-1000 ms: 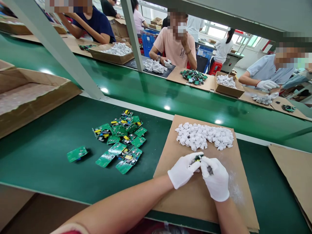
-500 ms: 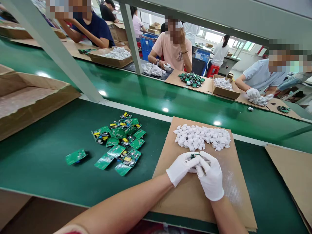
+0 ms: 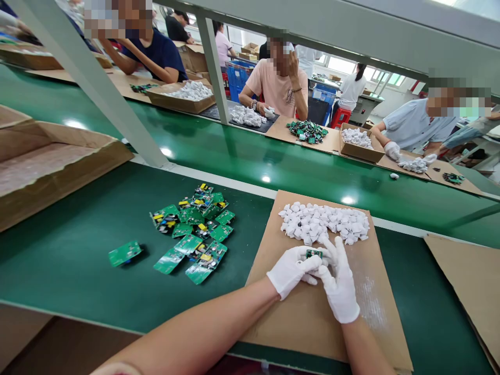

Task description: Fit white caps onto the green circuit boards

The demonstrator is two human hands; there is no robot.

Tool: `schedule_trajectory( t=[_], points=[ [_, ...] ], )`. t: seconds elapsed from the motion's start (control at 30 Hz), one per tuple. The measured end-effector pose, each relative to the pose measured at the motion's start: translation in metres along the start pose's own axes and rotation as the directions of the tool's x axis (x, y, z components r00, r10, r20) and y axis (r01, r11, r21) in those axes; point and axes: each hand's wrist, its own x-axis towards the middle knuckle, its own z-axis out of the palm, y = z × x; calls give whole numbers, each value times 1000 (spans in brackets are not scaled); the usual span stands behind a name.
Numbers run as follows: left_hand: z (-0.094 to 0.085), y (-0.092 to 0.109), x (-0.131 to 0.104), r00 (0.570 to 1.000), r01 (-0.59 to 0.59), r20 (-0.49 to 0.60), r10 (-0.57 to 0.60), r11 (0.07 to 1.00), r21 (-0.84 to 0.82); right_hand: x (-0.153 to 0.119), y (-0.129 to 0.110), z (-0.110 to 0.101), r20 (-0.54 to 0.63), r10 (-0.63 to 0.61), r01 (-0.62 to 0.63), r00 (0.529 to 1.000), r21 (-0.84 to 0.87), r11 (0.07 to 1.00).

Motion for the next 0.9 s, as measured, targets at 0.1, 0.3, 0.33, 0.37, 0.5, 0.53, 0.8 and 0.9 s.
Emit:
schedule_trajectory(
  t=[0.1,0.3,0.33,0.37,0.5,0.53,0.8,0.9],
  points=[
    [-1,-2,1,998,0,57,3,998,-63,1,-2,1,81,94,-91,992,-47,995],
    [-2,-1,3,988,15,151,15,981,-196,-2,-2,0,91,194,-187,977,-75,979],
    [-1,0,2,989,20,146,4,986,-163,-2,-3,0,103,182,-175,978,-67,982],
    [0,1,2,990,25,138,-6,991,-134,-1,-4,-1,119,154,-150,981,-47,988],
    [1,3,0,987,3,156,22,987,-159,-1,-4,-5,73,-55,62,996,-91,994],
    [1,3,0,984,-2,173,33,984,-177,-1,-3,-6,37,-125,129,992,-169,977],
    [-1,-6,1,990,17,142,9,983,-185,0,2,-5,40,-543,471,839,-551,689],
    [1,-3,1,989,8,148,10,993,-119,1,-1,-3,61,-522,472,851,-525,708]
  ],
)
